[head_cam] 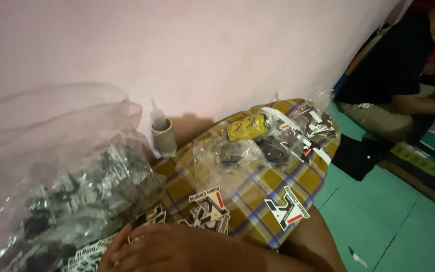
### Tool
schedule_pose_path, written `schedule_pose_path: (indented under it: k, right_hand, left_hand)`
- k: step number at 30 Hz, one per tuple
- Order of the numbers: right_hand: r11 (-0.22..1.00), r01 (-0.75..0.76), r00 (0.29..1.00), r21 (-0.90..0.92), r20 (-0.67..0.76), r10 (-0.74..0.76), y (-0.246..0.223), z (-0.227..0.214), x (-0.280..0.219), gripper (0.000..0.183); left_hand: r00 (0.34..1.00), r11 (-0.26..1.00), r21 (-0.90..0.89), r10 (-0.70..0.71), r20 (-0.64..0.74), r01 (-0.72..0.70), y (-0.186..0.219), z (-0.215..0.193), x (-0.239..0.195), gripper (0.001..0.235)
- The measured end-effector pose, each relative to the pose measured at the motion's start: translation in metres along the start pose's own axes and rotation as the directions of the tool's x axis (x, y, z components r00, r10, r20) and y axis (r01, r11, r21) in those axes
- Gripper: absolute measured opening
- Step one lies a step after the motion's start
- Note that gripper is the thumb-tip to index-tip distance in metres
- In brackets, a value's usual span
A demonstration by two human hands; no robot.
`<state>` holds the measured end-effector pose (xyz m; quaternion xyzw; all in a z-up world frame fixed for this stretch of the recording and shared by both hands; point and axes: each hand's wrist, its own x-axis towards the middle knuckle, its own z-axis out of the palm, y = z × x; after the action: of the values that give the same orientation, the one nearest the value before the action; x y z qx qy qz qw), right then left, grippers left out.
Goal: The person sits on the floor and sorts through a pile of rectangular stickers with a logo. They pick up the stickers and place them into small clear plastic bags, then set the filled bags aside on the table.
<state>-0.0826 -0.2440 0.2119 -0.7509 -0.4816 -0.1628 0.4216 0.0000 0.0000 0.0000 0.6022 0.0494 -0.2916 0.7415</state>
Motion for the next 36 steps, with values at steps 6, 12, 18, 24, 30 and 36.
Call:
schedule_pose_path:
  k: [6,12,18,24,30,36]
  right_hand:
    - [0.998,-0.050,0.998,-0.031,-0.049,0.048,-0.003,0.011,-0.007,0.037]
    - [0.995,0.018,0.999,-0.097,-0.050,-0.023,-0.017,0.016,-0.015,0.058]
    - [0.998,0.029,0.996,-0.059,0.091,-0.024,-0.031,0.014,-0.009,0.065]
    - [0.991,-0.133,0.989,0.003,0.069,0.132,-0.063,0.014,0.012,0.093]
    - [0.823,-0.456,0.871,0.339,-0.019,0.491,-0.103,0.026,0.039,0.129]
    - [0.420,-0.704,0.620,0.573,0.206,0.757,-0.095,0.070,0.036,0.113]
  left_hand:
    - [0.995,0.998,0.021,0.057,0.079,-0.058,0.093,0.034,-0.032,0.081]
    - [0.989,0.977,0.162,0.128,0.074,-0.138,0.059,0.011,-0.011,0.080]
    - [0.787,0.704,0.352,0.542,0.295,-0.617,0.117,0.097,-0.146,0.099]
    - [0.882,0.885,-0.072,0.465,0.073,-0.461,0.136,0.116,-0.190,0.088]
    - [0.749,0.744,0.134,0.663,-0.018,-0.655,0.152,0.098,-0.220,0.069]
    - [0.635,0.588,0.304,0.769,0.075,-0.749,0.151,0.108,-0.244,0.039]
